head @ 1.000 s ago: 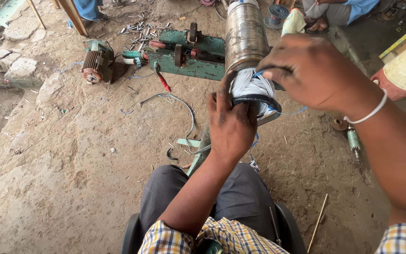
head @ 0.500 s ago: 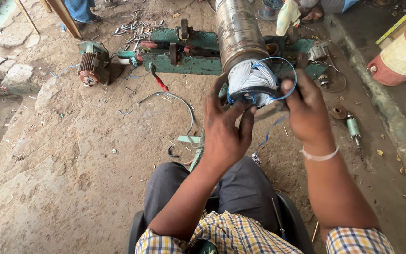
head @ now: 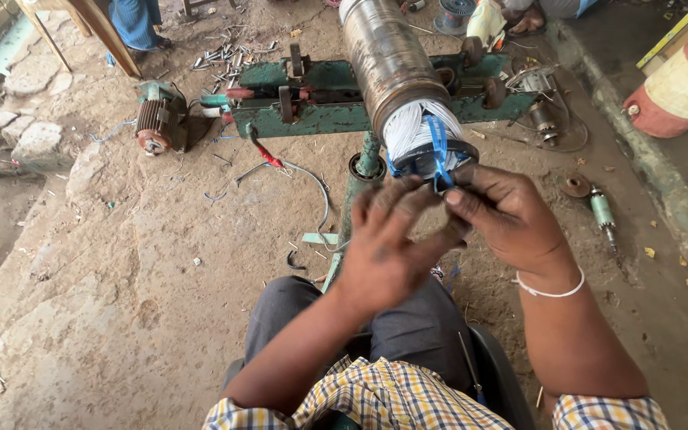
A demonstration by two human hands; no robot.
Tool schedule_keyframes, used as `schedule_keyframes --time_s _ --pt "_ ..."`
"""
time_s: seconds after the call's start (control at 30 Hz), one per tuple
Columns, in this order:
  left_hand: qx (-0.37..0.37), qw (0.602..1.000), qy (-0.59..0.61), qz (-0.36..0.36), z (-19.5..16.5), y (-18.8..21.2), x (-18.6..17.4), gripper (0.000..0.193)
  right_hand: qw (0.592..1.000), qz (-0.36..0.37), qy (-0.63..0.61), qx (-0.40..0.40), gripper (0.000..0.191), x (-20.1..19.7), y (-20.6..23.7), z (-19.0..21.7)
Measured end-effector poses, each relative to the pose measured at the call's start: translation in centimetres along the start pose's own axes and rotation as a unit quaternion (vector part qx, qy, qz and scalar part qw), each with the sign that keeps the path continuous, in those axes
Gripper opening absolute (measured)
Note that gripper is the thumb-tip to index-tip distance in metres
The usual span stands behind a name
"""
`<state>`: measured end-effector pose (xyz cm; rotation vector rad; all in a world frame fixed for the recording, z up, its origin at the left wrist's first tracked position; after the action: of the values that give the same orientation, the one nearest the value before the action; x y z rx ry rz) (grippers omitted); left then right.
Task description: The person sits at a workshop bench and wraps a blue plastic strap around a coil of white wire wound on a metal drum. They pull the strap tight around the coil, cut the strap with scissors, and tie it to hold the wire bundle together on the drum.
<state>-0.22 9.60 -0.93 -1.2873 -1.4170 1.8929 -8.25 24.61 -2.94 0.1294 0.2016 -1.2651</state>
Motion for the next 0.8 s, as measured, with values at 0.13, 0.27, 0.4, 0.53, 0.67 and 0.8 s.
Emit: schedule_keyframes --time_s 0.13,0.27,0.4,0.53,0.67,0.8 --pt "-0.013 0.999 -0.020 -0.040 4.1 -1.4 0.2 0.037 0.993 -0.087 0.079 -0.021 0.018 -2.5 0.5 0.6" --pt "-0.001 0.998 -0.059 0.010 5.5 -3.1 1.4 0.041 0.972 -0.154 0.176 -0.037 0.022 -3.8 0.9 0.7" --pt "0.049 0.993 -0.108 0.017 4.7 -3.8 1.6 0.044 0.965 -0.170 0.184 -0.079 0.024 -4.3 0.7 1.1" --pt "0.030 0.994 -0.099 0.022 5.3 -3.8 2.1 0.043 0.986 -0.108 0.095 -0.088 0.027 -2.9 0.3 1.2" --pt "0.016 0.993 -0.107 0.044 5.6 -3.8 2.5 0.043 0.978 -0.126 0.104 -0.130 0.026 -0.3 2.0 2.3" --pt "0.017 0.992 -0.114 0.052 5.5 -4.0 1.8 0.042 0.974 -0.124 0.107 -0.154 0.023 1.3 3.2 3.0"
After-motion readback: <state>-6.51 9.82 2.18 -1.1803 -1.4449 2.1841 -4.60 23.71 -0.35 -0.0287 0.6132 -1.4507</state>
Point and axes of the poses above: each hand's wrist, its own y-axis away from the middle knuckle, its own x-axis out of the palm, z = x × y, the point moved 9 cm from there along -y, towards the middle knuckle, and after that the axes turned 15 degrees about x, right-handed, at the moved point
